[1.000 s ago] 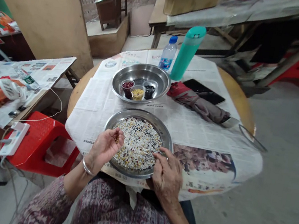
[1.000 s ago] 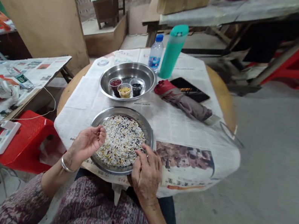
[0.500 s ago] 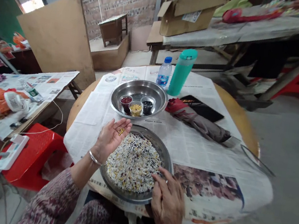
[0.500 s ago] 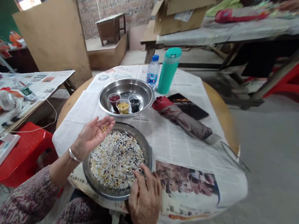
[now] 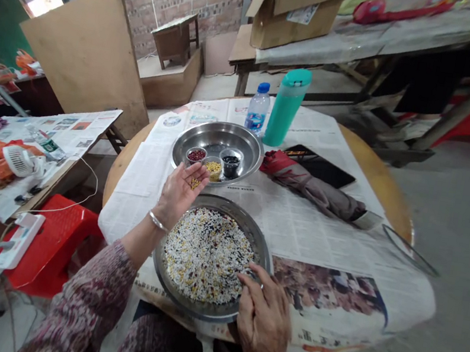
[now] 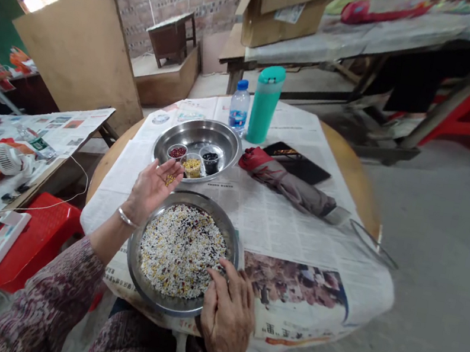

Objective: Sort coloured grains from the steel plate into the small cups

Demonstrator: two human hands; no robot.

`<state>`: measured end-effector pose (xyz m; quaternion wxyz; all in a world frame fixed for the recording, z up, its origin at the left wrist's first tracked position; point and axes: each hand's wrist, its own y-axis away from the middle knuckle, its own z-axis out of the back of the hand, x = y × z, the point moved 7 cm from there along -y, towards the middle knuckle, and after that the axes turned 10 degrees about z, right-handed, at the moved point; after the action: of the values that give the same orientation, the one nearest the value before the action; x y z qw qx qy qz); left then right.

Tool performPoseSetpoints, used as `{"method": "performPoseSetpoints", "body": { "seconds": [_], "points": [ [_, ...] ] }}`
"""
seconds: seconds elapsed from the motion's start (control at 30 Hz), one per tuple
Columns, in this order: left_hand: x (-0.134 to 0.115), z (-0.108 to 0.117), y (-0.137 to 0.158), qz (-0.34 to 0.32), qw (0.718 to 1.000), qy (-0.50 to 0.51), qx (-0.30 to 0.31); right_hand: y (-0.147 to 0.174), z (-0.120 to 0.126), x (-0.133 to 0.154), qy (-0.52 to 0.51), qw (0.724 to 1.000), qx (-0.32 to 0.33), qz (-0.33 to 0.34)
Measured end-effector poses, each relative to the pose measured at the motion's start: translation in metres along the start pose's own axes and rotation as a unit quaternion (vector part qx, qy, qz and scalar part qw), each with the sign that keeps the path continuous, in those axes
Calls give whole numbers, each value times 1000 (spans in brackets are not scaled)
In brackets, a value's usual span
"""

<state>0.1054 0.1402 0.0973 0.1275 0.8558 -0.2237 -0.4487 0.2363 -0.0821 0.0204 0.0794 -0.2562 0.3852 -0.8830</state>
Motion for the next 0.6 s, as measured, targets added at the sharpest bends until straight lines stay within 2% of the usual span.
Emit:
{"method": "performPoseSetpoints", "body": {
  "seconds": [0.2,0.33,0.4,0.47,0.6],
  "points": [
    [-20,-28,-54,-117,986,-122,-2,0,0,0,8,1000,3,9],
    [-24,-41,-71,-187,944,-270,-18,0,0,0,12,1000,0,13],
    [-22,-47,-73,-203,918,-339,-10,-1,0,0,8,1000,1,10],
    [-19,-50,-73,-204,904,-375,14,-2,0,0,4,1000,1,7],
    [-17,-52,-73,-186,906,-375,61,-4,2,1,4,1000,-6,4]
  ]
}}
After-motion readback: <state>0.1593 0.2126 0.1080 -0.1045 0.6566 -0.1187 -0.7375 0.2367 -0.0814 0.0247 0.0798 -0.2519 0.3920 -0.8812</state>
